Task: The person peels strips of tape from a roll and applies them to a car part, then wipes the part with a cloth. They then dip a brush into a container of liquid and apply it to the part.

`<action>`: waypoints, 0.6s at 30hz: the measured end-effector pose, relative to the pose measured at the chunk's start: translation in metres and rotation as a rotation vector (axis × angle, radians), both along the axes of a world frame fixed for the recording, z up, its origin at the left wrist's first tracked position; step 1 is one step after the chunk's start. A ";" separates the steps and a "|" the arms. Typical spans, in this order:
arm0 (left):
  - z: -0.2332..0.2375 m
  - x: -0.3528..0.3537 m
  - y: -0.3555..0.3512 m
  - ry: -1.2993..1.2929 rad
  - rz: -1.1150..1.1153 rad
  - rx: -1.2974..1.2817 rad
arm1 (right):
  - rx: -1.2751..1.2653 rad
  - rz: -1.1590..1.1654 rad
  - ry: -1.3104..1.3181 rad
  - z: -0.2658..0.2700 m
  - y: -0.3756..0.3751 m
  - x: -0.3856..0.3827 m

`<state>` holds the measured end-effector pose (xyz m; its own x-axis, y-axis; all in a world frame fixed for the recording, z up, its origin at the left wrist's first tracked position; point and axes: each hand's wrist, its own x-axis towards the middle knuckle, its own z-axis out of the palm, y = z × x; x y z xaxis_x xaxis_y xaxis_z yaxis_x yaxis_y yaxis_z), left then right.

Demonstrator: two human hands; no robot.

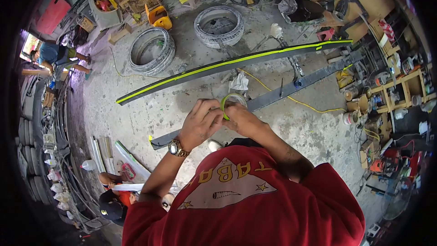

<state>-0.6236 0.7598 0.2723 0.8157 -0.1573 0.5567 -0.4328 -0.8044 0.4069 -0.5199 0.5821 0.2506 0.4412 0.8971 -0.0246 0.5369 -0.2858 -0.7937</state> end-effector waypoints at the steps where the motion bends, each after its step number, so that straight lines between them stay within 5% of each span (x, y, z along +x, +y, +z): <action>1: -0.005 0.001 0.000 0.037 -0.019 -0.007 | -0.061 -0.024 0.047 0.006 0.001 -0.001; 6: -0.013 -0.008 -0.001 0.096 -0.044 -0.187 | -0.093 -0.108 0.183 0.026 0.004 0.000; 8: -0.017 -0.013 -0.004 0.038 0.081 -0.442 | -0.119 -0.122 0.301 0.027 0.003 0.000; 18: -0.030 -0.022 0.000 0.131 0.179 -0.576 | -0.130 0.132 0.304 0.031 0.003 0.011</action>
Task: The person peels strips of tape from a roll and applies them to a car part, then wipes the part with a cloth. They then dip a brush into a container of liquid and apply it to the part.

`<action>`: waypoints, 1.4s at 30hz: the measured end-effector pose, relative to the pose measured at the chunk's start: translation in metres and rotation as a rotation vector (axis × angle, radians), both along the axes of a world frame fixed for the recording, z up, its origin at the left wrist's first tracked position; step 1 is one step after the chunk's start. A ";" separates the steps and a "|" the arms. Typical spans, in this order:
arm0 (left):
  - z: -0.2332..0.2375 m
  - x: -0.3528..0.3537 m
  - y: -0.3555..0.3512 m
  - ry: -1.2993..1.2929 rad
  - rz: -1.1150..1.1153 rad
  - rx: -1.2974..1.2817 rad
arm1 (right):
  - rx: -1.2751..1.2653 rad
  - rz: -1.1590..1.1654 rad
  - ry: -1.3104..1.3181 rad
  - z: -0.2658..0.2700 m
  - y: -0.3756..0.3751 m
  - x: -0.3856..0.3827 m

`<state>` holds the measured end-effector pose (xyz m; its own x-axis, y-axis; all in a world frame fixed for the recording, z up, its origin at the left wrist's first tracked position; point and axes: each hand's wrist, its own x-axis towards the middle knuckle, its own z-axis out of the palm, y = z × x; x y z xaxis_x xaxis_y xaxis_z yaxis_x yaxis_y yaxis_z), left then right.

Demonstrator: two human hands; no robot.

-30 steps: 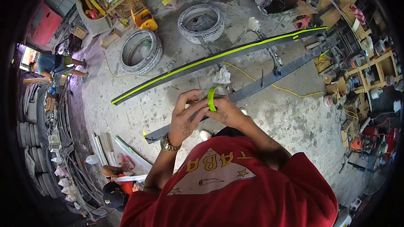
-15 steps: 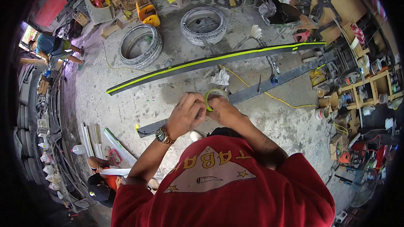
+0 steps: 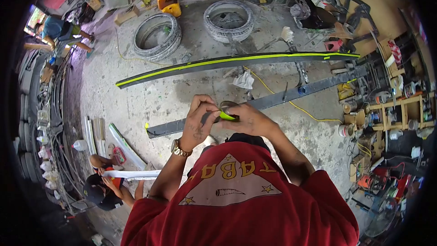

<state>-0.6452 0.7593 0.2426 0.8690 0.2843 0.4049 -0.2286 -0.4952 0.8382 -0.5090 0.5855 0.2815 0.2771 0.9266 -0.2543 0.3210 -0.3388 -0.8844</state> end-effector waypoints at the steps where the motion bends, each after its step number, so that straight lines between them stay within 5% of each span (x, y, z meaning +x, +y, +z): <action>1: 0.000 -0.002 0.004 0.022 -0.003 -0.041 | 0.017 0.002 0.062 -0.006 -0.003 0.001; 4: -0.006 -0.019 0.010 0.109 -0.024 -0.182 | 0.086 0.037 -0.019 -0.006 0.002 -0.005; 6: -0.015 -0.030 0.009 0.173 -0.063 -0.292 | -0.099 0.084 -0.064 -0.001 0.007 -0.012; 8: -0.025 -0.038 0.011 0.293 -0.067 -0.500 | 0.061 0.059 -0.484 -0.003 0.010 -0.024; 11: -0.019 -0.050 0.008 0.256 -0.121 -0.731 | -0.133 0.129 -0.437 0.010 0.015 -0.035; 20: 0.009 -0.088 0.008 0.412 -0.017 -0.803 | -0.025 0.216 -0.527 0.018 0.008 -0.041; 23: 0.031 -0.100 -0.005 0.275 -0.082 -0.968 | -0.047 0.354 -0.520 0.066 0.009 -0.039; 30: 0.101 -0.132 -0.051 0.142 0.019 -0.904 | 0.415 0.656 -0.433 0.095 0.017 -0.020; 33: 0.102 -0.151 -0.072 0.179 0.121 -0.763 | 0.477 0.999 -0.313 0.089 0.034 -0.011; 34: 0.093 -0.173 -0.061 -0.015 0.181 -1.019 | 0.480 1.014 -0.295 0.082 0.037 -0.002; 36: 0.096 -0.232 -0.019 0.094 0.902 -0.522 | 0.167 1.016 -0.367 0.058 0.057 0.034; 37: 0.094 -0.274 0.004 0.039 1.010 -0.442 | 0.167 1.032 -0.370 0.047 0.069 0.045; 40: 0.077 -0.352 0.046 -0.160 1.156 -0.654 | 0.047 0.861 -0.483 0.000 0.114 0.044; 42: 0.042 -0.374 0.073 -0.085 1.163 -0.723 | -0.100 0.475 0.018 -0.046 0.151 0.025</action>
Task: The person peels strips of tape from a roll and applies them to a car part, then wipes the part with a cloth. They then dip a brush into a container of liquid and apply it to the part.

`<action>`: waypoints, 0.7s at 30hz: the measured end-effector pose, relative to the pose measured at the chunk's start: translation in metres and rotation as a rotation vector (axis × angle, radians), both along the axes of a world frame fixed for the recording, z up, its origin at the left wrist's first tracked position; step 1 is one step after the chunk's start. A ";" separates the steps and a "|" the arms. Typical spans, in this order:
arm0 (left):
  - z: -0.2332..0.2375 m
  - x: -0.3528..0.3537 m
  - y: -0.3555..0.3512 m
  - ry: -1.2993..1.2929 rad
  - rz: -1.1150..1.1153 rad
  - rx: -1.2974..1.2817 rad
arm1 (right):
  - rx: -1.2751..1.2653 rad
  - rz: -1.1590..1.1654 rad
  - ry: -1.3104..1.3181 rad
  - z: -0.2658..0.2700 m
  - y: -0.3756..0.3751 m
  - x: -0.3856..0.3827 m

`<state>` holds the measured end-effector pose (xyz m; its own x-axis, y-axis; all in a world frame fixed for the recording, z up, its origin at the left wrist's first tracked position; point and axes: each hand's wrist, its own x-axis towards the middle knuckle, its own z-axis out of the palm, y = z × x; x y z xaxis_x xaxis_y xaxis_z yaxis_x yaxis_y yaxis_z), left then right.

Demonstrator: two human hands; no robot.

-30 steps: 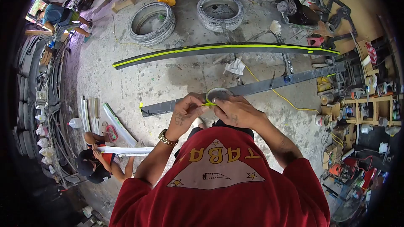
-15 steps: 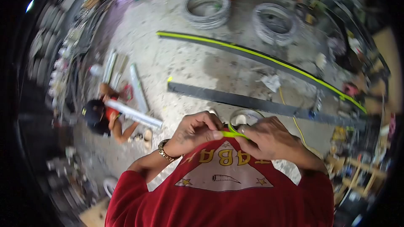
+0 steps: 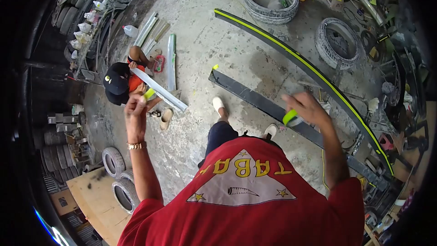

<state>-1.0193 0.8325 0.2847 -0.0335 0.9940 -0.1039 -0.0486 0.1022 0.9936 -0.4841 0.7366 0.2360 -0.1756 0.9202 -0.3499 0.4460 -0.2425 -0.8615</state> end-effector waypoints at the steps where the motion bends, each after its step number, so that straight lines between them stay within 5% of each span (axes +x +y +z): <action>1: -0.025 -0.005 0.018 -0.002 -0.060 -0.006 | -0.016 0.004 0.114 -0.019 0.023 -0.015; 7: -0.172 -0.015 0.160 -0.064 -0.442 -0.265 | -0.223 -0.051 0.429 -0.142 0.161 -0.133; 11: -0.271 -0.008 0.246 -0.267 -0.678 -0.503 | -0.533 -0.104 0.227 -0.156 0.227 -0.182; 16: -0.371 0.019 0.293 -0.444 -1.019 -0.751 | -0.653 -0.109 0.119 -0.191 0.272 -0.204; 21: -0.442 0.046 0.295 -0.674 -1.114 -0.967 | -0.834 -0.137 0.112 -0.217 0.290 -0.217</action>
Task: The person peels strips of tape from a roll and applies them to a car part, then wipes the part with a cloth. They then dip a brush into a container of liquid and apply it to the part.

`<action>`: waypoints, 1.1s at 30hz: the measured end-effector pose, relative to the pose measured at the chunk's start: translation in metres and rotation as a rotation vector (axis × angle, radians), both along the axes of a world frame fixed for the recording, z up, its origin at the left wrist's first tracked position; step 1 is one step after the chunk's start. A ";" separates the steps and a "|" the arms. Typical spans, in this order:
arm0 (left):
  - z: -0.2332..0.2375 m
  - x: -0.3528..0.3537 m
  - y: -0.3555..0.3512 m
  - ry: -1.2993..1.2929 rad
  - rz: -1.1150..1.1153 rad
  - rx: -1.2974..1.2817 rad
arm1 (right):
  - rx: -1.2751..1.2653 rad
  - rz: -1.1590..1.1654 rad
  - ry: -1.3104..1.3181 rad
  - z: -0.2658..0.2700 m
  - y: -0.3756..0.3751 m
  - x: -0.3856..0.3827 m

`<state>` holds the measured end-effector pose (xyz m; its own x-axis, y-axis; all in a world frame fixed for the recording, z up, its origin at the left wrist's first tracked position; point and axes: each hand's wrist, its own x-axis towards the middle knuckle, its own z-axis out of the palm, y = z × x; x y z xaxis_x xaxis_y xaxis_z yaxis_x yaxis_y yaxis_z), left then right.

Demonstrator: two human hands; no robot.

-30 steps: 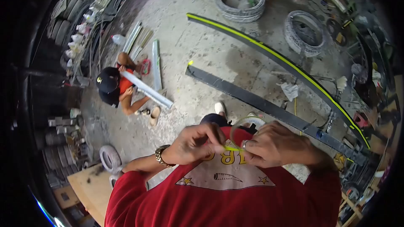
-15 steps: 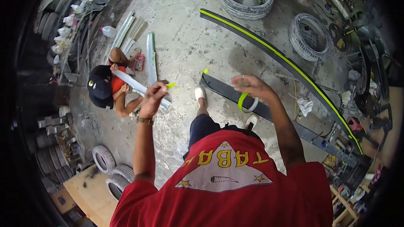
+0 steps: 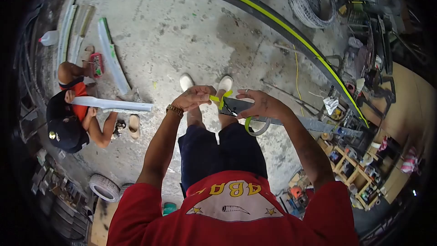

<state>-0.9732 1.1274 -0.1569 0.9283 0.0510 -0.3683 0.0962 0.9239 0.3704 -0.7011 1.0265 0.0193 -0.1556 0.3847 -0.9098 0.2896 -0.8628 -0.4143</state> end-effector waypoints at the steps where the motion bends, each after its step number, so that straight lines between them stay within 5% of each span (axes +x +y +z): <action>1: -0.017 0.004 -0.005 -0.003 -0.010 -0.022 | -0.009 -0.029 0.022 -0.001 0.003 -0.002; 6: -0.065 0.020 -0.021 -0.260 -0.027 -0.211 | -0.070 -0.047 0.111 -0.013 0.024 -0.001; 11: -0.056 0.045 -0.020 -0.381 -0.097 -0.264 | -0.025 0.066 0.104 -0.028 0.022 0.002; 33: -0.060 0.076 -0.030 -0.451 -0.162 -0.166 | 0.010 -0.025 0.040 -0.049 0.017 0.007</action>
<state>-0.8972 1.0973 -0.2166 0.9880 -0.1323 0.0801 0.1077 0.9601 0.2579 -0.6945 1.0430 -0.0301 -0.1819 0.3977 -0.8993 0.2507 -0.8656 -0.4335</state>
